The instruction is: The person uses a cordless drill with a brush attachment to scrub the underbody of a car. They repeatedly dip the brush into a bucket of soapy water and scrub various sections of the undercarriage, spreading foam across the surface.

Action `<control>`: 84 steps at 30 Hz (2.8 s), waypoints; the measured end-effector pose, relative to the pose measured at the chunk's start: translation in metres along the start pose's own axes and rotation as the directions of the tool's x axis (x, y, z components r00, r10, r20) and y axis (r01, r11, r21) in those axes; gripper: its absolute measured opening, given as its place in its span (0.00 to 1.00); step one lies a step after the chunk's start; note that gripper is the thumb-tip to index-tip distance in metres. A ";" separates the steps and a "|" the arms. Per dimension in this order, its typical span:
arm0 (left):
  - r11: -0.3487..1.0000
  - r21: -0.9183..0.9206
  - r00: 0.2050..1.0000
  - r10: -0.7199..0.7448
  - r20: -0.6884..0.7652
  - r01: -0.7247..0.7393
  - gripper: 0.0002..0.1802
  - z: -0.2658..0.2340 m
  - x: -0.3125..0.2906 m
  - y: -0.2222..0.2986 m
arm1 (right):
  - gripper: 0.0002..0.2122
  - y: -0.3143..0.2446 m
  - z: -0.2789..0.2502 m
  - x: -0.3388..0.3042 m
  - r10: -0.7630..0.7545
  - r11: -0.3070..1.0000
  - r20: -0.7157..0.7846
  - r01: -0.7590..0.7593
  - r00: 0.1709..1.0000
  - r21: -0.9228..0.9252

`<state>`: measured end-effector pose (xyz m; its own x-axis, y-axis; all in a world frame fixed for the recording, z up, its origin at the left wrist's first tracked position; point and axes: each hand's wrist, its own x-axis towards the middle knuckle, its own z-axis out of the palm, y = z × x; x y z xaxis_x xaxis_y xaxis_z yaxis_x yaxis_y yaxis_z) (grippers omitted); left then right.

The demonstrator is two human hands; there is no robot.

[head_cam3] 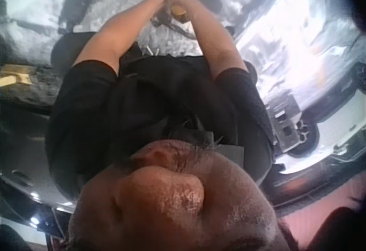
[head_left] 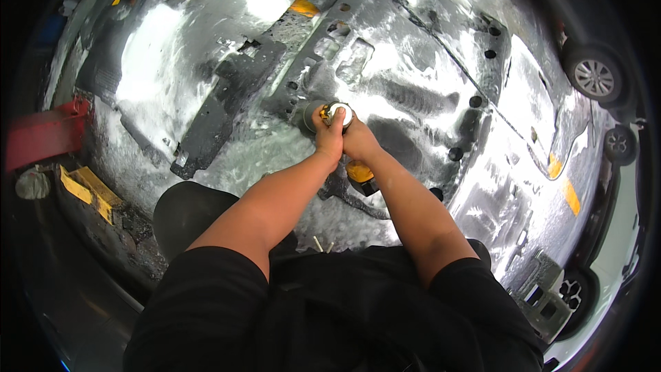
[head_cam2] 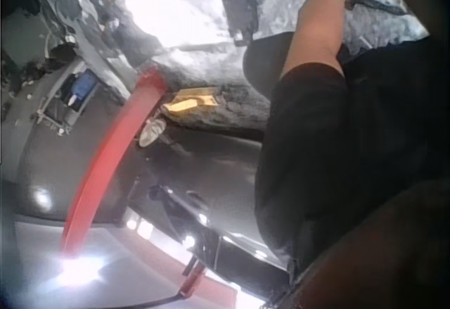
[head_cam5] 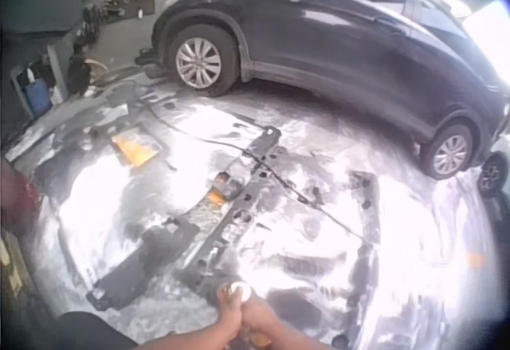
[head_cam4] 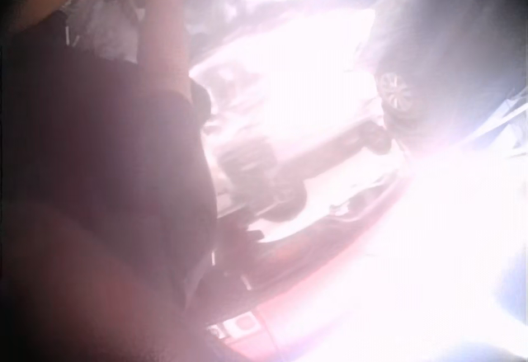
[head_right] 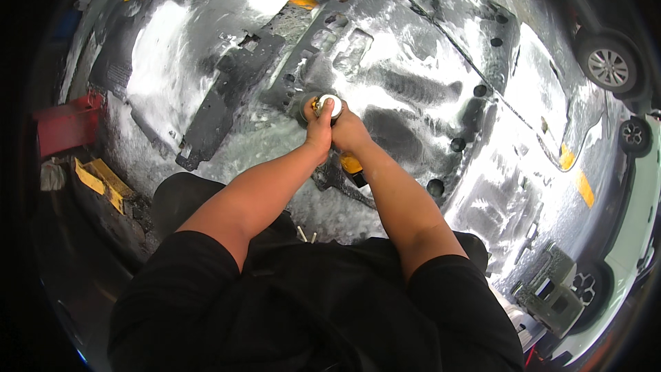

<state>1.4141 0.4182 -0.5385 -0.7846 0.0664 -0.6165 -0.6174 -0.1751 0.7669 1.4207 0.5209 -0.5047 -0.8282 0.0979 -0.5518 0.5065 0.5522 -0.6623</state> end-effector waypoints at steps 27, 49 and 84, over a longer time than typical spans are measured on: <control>0.694 -0.717 0.993 -0.023 -0.119 -0.070 0.32 -0.042 0.146 0.121 | 0.36 -0.211 -0.008 0.157 0.041 0.667 0.320 0.213 0.946 -0.714; 0.858 -0.495 0.955 -0.019 -0.295 -0.136 0.44 0.030 0.129 0.088 | 0.36 -0.105 -0.047 0.164 -0.007 0.894 0.183 0.088 0.983 -0.440; 0.995 -0.104 0.998 0.000 0.069 0.007 0.46 0.032 0.069 0.044 | 0.37 -0.032 -0.033 0.080 0.043 0.994 -0.096 -0.052 0.994 -0.092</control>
<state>1.3309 0.4462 -0.5414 -0.7868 0.1345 -0.6024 -0.6136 -0.2762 0.7398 1.3298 0.5383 -0.5106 -0.8249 0.2004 -0.5286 0.5245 0.6200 -0.5835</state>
